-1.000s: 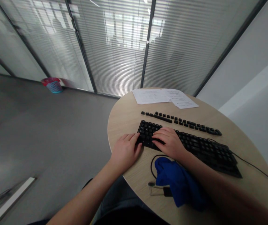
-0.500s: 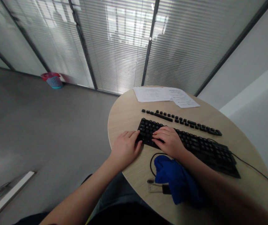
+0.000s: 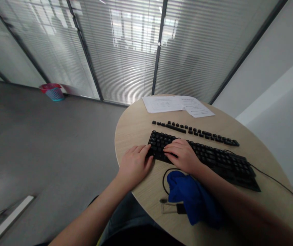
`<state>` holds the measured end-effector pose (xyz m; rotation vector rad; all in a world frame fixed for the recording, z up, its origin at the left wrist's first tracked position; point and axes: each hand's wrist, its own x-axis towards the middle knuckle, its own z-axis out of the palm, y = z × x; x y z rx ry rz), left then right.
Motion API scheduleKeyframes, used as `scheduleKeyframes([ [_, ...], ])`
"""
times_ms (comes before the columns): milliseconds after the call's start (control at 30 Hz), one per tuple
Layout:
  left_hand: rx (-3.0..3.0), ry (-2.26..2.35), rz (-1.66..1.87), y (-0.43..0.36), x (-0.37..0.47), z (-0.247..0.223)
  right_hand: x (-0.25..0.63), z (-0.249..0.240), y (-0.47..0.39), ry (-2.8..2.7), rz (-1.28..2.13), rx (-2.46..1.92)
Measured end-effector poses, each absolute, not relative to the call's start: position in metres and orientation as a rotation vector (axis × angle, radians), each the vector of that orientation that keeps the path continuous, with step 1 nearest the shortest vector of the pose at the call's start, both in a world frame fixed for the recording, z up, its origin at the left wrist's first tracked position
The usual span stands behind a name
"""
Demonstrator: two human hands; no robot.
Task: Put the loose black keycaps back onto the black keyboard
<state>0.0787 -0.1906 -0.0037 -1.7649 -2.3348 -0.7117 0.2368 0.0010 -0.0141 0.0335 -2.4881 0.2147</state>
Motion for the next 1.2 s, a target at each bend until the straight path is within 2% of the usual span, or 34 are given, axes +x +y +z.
scheduleKeyframes([
  [200, -1.767, -2.335, -0.737, -0.1897, 0.0785, -0.0049, 0.2365, -0.0155, 0.0012, -2.487, 0.256, 0.047],
  [667, -1.769, -2.343, -0.715, -0.1900, 0.0785, -0.0017, 0.2358, -0.0101, -0.0050, -2.466, 0.092, -0.022],
  [1200, -1.755, -2.356, -0.713, -0.1908, 0.0797, -0.0031, 0.2348, -0.0151, -0.0036, -2.426, 0.177, 0.053],
])
